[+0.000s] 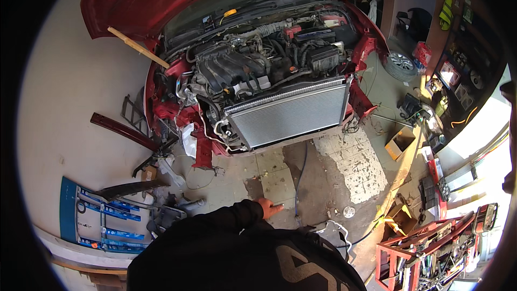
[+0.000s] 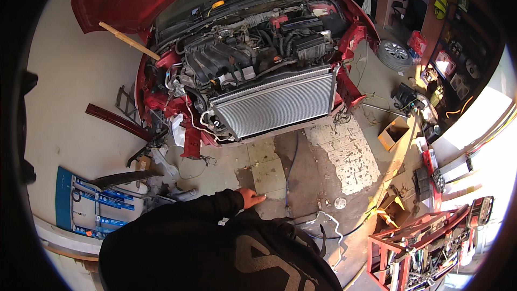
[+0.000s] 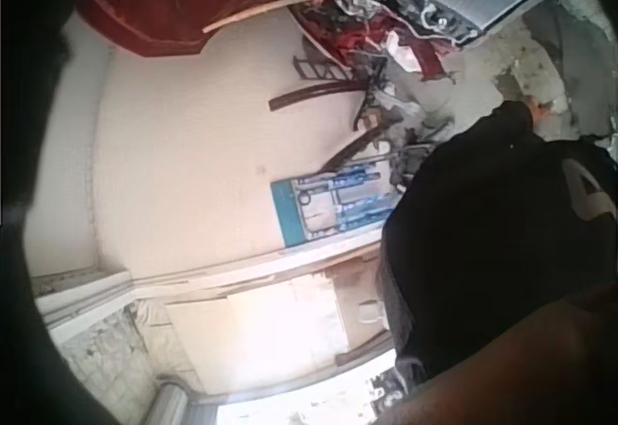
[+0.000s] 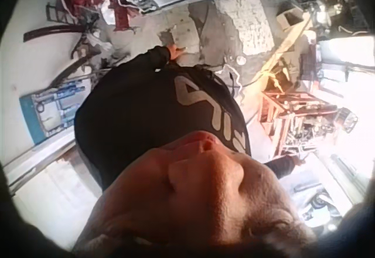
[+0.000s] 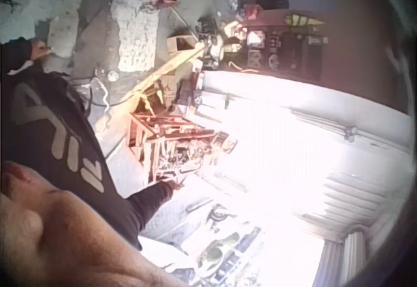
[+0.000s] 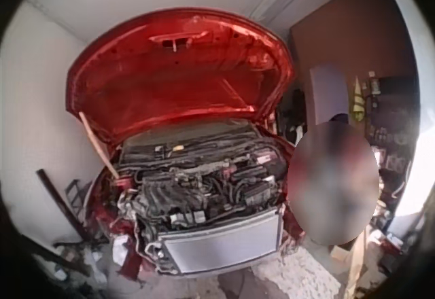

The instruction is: The person uses a wrench to loosen and remove bolts from the engine bay of a red car. They then detach and remove a metal pipe assembly from the engine compartment.

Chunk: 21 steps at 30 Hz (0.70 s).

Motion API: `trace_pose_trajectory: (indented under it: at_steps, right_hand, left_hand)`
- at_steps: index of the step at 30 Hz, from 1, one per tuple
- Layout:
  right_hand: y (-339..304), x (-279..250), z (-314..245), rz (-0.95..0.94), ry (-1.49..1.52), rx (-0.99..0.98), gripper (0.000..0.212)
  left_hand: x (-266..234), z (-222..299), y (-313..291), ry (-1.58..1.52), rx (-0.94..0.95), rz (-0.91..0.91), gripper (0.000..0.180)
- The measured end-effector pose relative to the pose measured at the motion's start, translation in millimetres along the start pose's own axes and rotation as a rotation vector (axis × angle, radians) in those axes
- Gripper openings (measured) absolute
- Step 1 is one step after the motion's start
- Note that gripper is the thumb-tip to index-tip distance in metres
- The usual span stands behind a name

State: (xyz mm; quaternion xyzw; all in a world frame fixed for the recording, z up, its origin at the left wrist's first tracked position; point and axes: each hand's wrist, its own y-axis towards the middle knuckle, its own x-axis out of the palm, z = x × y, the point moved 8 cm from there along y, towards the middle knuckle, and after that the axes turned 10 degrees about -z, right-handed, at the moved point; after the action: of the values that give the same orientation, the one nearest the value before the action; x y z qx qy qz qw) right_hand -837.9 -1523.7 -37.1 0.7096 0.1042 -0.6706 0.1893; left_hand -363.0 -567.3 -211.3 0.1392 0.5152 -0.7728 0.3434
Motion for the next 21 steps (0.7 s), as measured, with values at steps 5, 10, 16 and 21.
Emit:
trace_pose_trajectory:
  at_steps: [5,10,16,21]
  right_hand:
    - [-10,-115,-200,0.130,0.110,-0.289,0.034]
    - [-150,-215,-523,0.002,0.574,-0.747,0.028]
    - [-364,-317,-815,-0.187,1.025,-1.201,0.026]
    - [-492,-380,-960,-0.191,0.794,-1.613,0.023]
  left_hand:
    - [-58,-58,6,-0.117,0.093,0.074,0.084]
    - [-158,-122,-24,-0.189,0.208,0.220,0.062]
    - [-351,-171,-220,-0.865,0.679,0.742,0.025]
    - [-445,-169,-531,-0.205,1.392,1.523,0.043]
